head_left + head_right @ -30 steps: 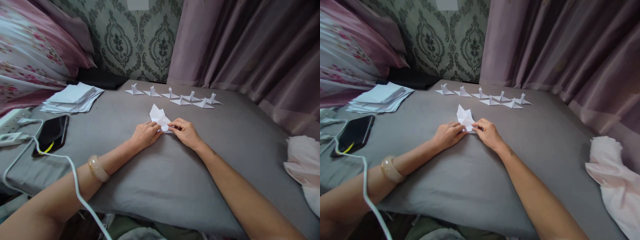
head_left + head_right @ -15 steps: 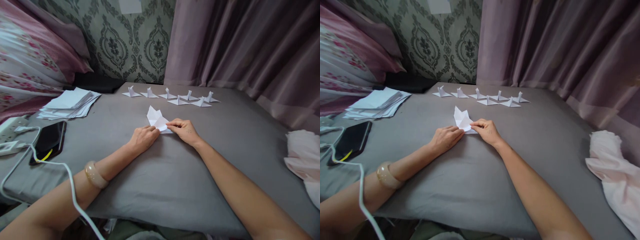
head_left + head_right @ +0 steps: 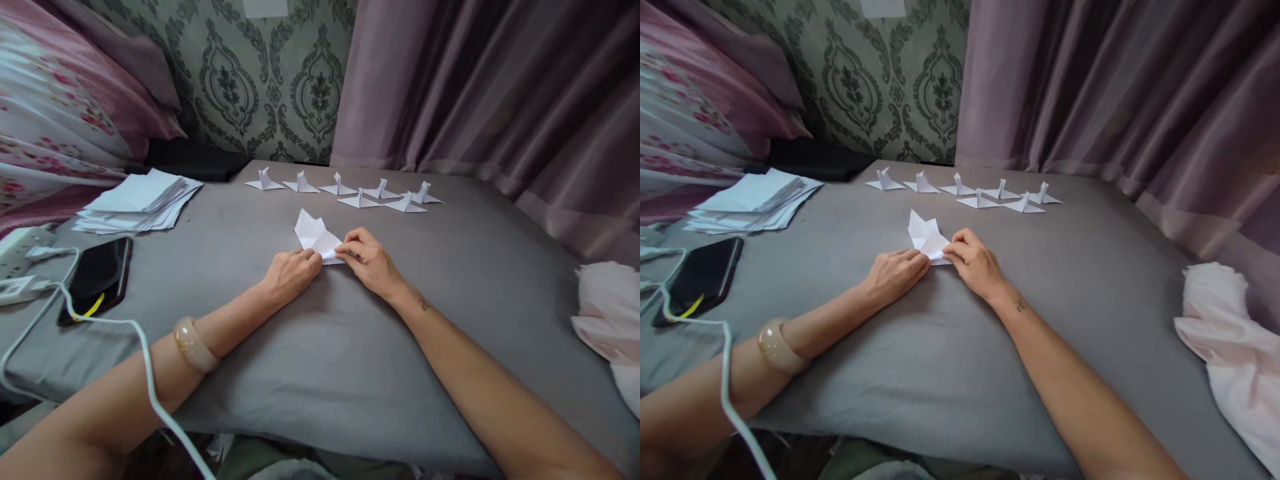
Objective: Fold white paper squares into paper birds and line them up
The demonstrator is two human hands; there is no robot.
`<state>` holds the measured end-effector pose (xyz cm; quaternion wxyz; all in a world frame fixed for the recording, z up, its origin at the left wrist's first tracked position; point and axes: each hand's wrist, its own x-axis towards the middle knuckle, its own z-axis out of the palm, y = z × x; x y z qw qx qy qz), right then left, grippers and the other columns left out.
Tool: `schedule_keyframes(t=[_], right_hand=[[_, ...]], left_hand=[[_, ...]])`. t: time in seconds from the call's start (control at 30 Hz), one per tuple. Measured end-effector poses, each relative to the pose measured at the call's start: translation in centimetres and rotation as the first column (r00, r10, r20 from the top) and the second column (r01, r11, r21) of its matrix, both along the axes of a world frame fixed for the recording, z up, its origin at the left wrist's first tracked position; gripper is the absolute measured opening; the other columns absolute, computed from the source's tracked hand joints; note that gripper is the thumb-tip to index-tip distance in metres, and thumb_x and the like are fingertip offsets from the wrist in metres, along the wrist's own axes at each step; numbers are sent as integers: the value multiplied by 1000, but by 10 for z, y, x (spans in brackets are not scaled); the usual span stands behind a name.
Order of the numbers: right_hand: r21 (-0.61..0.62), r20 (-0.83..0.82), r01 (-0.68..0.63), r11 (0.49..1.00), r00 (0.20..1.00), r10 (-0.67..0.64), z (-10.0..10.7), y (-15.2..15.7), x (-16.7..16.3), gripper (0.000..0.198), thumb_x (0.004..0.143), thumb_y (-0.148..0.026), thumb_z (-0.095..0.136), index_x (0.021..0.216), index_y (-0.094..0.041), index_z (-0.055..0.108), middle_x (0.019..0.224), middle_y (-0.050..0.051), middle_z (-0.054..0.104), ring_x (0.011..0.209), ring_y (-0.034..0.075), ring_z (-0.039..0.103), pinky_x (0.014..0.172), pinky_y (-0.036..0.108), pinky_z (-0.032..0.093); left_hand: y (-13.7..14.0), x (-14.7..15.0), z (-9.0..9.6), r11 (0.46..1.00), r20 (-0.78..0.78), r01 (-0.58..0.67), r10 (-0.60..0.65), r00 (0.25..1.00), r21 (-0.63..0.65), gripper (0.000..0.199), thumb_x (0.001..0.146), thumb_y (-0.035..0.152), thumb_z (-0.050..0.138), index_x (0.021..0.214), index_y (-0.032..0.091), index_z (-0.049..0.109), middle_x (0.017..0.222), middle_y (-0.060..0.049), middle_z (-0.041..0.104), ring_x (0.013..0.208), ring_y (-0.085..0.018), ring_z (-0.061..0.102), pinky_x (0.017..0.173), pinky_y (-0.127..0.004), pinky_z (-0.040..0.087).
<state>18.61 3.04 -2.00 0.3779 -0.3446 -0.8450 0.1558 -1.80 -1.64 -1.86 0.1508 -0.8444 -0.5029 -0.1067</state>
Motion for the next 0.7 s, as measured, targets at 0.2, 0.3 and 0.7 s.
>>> schedule_keyframes(t=[0.2,0.3,0.7], right_hand=[[328,259,38,944,957,-129,5,-7,-7,13,91,-31,60,91,-26,73,109,5,65,100,22,47,89,39,35],[384,284,34,923,947,-153,5,-8,-13,14,92,-30,60,86,-26,73,100,3,68,95,20,48,89,37,32],[511,313,0,860,932,-186,2,-6,-17,16,93,-21,58,84,-22,71,90,1,69,92,18,50,89,35,29]], left_hand=[[1,-3,-1,996,15,70,-71,997,53,27,98,24,43,81,15,63,71,-4,66,68,-16,63,49,-25,30],[1,-4,0,994,11,93,-94,996,54,27,98,25,44,83,15,63,71,-3,66,67,-16,62,49,-25,31],[1,0,3,998,35,66,-66,997,14,36,100,27,37,80,15,65,70,-5,65,67,-16,60,50,-24,30]])
